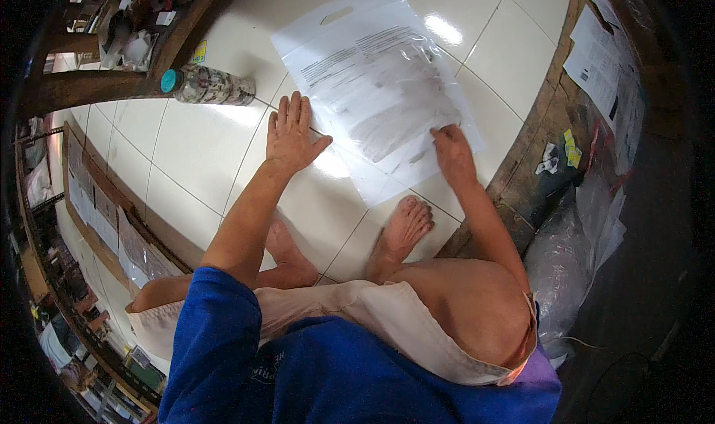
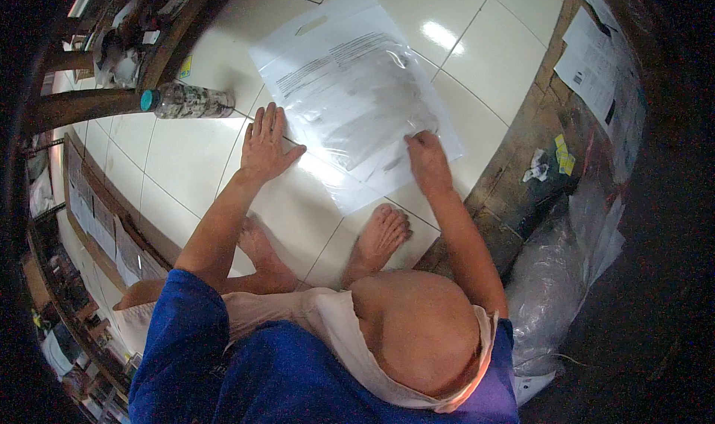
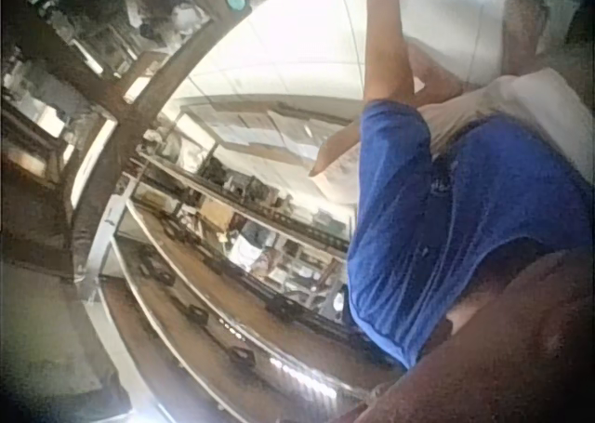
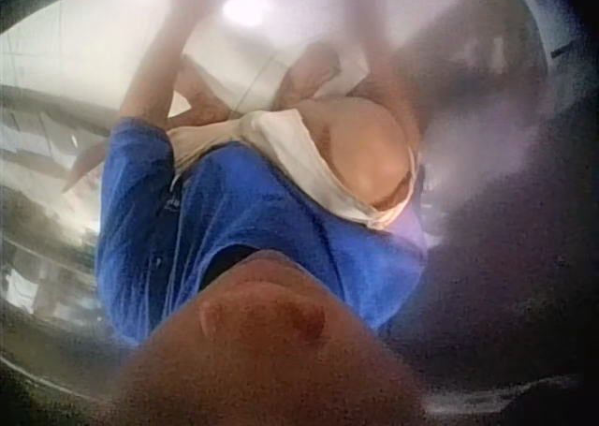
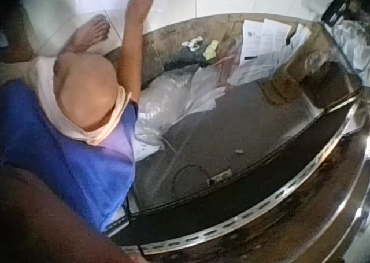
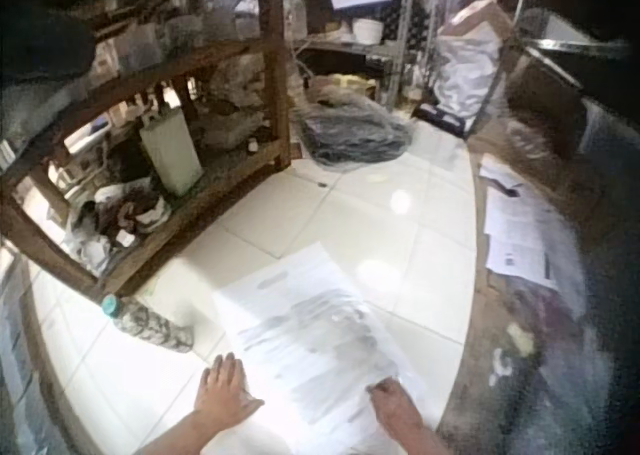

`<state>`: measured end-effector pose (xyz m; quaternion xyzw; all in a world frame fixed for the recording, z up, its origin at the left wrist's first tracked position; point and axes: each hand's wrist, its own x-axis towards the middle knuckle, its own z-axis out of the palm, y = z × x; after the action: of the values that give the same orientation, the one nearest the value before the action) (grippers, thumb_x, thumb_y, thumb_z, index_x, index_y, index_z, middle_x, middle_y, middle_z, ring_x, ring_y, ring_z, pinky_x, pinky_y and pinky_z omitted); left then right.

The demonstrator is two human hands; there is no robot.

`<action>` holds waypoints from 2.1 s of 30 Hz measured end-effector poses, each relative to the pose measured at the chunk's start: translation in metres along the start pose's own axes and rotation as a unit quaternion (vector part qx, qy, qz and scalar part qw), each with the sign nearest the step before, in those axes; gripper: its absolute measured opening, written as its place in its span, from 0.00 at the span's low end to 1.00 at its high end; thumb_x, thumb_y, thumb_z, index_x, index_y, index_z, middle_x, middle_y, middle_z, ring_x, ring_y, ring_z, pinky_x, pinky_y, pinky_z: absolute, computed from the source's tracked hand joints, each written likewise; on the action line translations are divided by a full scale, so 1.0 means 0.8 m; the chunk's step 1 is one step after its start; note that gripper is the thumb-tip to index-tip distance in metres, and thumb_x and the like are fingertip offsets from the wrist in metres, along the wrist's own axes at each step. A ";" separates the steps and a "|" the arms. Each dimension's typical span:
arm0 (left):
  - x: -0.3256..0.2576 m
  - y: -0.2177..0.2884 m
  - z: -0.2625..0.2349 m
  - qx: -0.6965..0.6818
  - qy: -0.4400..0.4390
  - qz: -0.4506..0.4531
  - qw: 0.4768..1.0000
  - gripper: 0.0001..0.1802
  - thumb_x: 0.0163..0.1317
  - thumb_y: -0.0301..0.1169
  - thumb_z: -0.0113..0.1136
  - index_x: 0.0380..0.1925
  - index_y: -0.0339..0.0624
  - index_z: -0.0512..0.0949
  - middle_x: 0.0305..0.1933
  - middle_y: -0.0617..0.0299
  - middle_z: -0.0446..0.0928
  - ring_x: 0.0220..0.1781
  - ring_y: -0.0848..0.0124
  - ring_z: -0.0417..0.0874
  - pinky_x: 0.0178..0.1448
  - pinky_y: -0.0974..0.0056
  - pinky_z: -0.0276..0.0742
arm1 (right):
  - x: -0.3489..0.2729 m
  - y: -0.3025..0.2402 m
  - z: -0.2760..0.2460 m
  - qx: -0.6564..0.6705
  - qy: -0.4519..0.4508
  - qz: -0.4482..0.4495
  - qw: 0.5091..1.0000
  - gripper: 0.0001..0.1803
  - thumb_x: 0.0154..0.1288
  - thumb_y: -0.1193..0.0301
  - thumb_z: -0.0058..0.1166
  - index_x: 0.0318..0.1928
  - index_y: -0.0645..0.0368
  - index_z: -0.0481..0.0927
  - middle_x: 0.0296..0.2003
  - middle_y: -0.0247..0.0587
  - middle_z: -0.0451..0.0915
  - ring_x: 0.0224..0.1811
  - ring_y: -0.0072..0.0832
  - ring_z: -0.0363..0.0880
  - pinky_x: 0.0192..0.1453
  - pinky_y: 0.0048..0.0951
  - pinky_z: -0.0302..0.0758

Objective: The person sits on the floor and wipes the surface of a large white plastic bag using a small white cloth. They repeatedly rub the bag's surface, occasionally picking up a bottle to apply liquid to the cloth before continuing to wipe the bag.

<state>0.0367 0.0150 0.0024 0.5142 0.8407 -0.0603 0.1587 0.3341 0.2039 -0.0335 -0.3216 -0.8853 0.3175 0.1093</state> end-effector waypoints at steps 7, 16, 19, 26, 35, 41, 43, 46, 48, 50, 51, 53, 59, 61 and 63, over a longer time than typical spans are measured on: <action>-0.027 -0.001 0.014 -0.164 0.103 0.029 0.981 0.54 0.58 0.54 0.62 0.71 0.27 0.51 0.76 0.38 0.50 0.78 0.45 0.49 0.78 0.46 0.47 | -0.005 -0.079 0.013 0.068 0.000 -0.043 0.997 0.12 0.58 0.78 0.53 0.43 0.61 0.80 0.42 0.50 0.77 0.47 0.47 0.76 0.55 0.42 0.74; -0.086 0.086 0.012 -0.067 -0.074 0.028 0.995 0.63 0.54 0.66 0.59 0.72 0.26 0.46 0.79 0.40 0.41 0.81 0.50 0.36 0.80 0.43 0.35 | -0.050 -0.111 0.067 0.026 -0.066 -0.079 0.994 0.09 0.58 0.75 0.51 0.39 0.61 0.79 0.39 0.47 0.73 0.48 0.43 0.75 0.49 0.41 0.76; -0.081 0.093 0.006 -0.039 -0.100 0.012 0.994 0.65 0.53 0.68 0.58 0.73 0.26 0.45 0.79 0.41 0.38 0.82 0.52 0.33 0.80 0.42 0.32 | -0.033 -0.029 0.044 -0.054 0.018 -0.064 0.996 0.09 0.59 0.75 0.51 0.41 0.62 0.80 0.37 0.51 0.76 0.46 0.47 0.76 0.51 0.44 0.74; -0.085 0.091 0.016 -0.059 -0.073 0.012 0.995 0.65 0.52 0.67 0.60 0.72 0.26 0.45 0.79 0.40 0.40 0.82 0.51 0.35 0.79 0.41 0.33 | 0.031 0.029 -0.053 0.029 0.095 0.096 0.990 0.08 0.58 0.79 0.54 0.38 0.62 0.82 0.40 0.49 0.78 0.46 0.47 0.78 0.51 0.42 0.75; -0.083 0.086 0.036 -0.064 0.031 0.062 0.996 0.64 0.50 0.66 0.63 0.68 0.21 0.50 0.75 0.32 0.49 0.78 0.43 0.47 0.76 0.37 0.46 | -0.064 -0.053 0.058 -0.002 -0.003 -0.067 0.998 0.11 0.61 0.75 0.50 0.43 0.62 0.79 0.42 0.50 0.75 0.47 0.47 0.75 0.54 0.43 0.75; -0.085 0.087 0.024 -0.050 0.013 0.052 0.997 0.64 0.49 0.65 0.65 0.68 0.21 0.51 0.74 0.32 0.49 0.78 0.42 0.48 0.75 0.37 0.47 | 0.020 0.030 -0.051 -0.026 0.114 0.074 0.990 0.08 0.58 0.80 0.53 0.39 0.63 0.81 0.35 0.51 0.76 0.39 0.47 0.78 0.46 0.44 0.75; -0.086 0.088 0.024 -0.056 0.010 0.052 0.997 0.64 0.49 0.65 0.65 0.68 0.21 0.51 0.74 0.32 0.49 0.78 0.42 0.47 0.75 0.37 0.47 | 0.029 0.031 -0.053 -0.009 0.112 0.081 0.990 0.10 0.56 0.83 0.53 0.39 0.63 0.81 0.36 0.51 0.77 0.40 0.47 0.78 0.47 0.43 0.75; -0.085 0.087 0.025 -0.063 0.015 0.047 0.997 0.65 0.48 0.65 0.65 0.68 0.21 0.51 0.74 0.32 0.49 0.78 0.42 0.47 0.76 0.37 0.46 | 0.012 0.006 0.003 0.091 0.068 0.038 0.993 0.14 0.62 0.75 0.50 0.47 0.63 0.80 0.48 0.54 0.78 0.54 0.50 0.75 0.62 0.43 0.70; -0.086 0.084 0.033 -0.059 0.024 0.050 0.997 0.65 0.48 0.65 0.66 0.68 0.21 0.51 0.74 0.32 0.49 0.78 0.42 0.47 0.75 0.37 0.46 | -0.021 -0.053 0.068 0.025 -0.043 -0.004 0.999 0.14 0.65 0.73 0.48 0.48 0.63 0.79 0.51 0.54 0.78 0.58 0.49 0.73 0.65 0.45 0.69; -0.089 0.085 0.030 -0.075 0.019 0.047 0.996 0.65 0.47 0.65 0.66 0.68 0.21 0.51 0.74 0.32 0.49 0.78 0.42 0.47 0.75 0.37 0.47 | -0.035 -0.127 0.057 0.017 -0.222 -0.021 0.975 0.13 0.62 0.75 0.48 0.46 0.65 0.79 0.50 0.55 0.76 0.56 0.50 0.74 0.61 0.44 0.72; -0.088 0.085 0.028 -0.080 0.018 0.048 0.995 0.65 0.47 0.65 0.66 0.68 0.21 0.51 0.74 0.32 0.49 0.78 0.42 0.47 0.75 0.37 0.47 | -0.040 -0.117 0.061 0.014 -0.152 -0.020 0.988 0.13 0.61 0.75 0.48 0.45 0.64 0.79 0.49 0.54 0.76 0.54 0.49 0.74 0.60 0.45 0.73; -0.084 0.083 0.035 -0.077 0.040 0.060 0.994 0.65 0.47 0.64 0.67 0.68 0.21 0.51 0.74 0.32 0.49 0.78 0.42 0.47 0.75 0.36 0.47 | -0.057 -0.075 0.058 0.008 -0.016 -0.026 1.000 0.12 0.60 0.76 0.48 0.44 0.63 0.79 0.47 0.53 0.77 0.52 0.48 0.75 0.59 0.45 0.73; -0.084 0.088 0.027 -0.069 0.019 0.048 0.996 0.65 0.46 0.64 0.67 0.68 0.22 0.51 0.74 0.32 0.50 0.77 0.42 0.49 0.74 0.36 0.48 | 0.015 0.036 -0.043 -0.009 0.140 0.087 0.986 0.08 0.55 0.79 0.58 0.37 0.60 0.81 0.32 0.50 0.75 0.38 0.50 0.76 0.44 0.45 0.74; -0.084 0.088 0.026 -0.070 0.021 0.048 0.996 0.65 0.46 0.64 0.67 0.68 0.21 0.51 0.74 0.32 0.50 0.77 0.41 0.49 0.74 0.35 0.48 | 0.035 0.031 -0.050 0.006 0.127 0.132 0.983 0.08 0.55 0.78 0.58 0.37 0.61 0.82 0.34 0.50 0.76 0.40 0.50 0.77 0.47 0.44 0.75; -0.086 0.087 0.027 -0.078 0.025 0.052 0.995 0.66 0.46 0.64 0.68 0.68 0.21 0.51 0.74 0.32 0.50 0.77 0.41 0.49 0.74 0.35 0.48 | 0.034 0.018 -0.008 0.081 0.132 0.065 0.986 0.07 0.58 0.77 0.56 0.38 0.61 0.81 0.35 0.51 0.77 0.44 0.48 0.78 0.51 0.42 0.75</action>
<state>0.1316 -0.0166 0.0088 0.5449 0.8184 0.0270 0.1806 0.3233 0.2332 -0.0379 -0.4072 -0.8118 0.3497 0.2301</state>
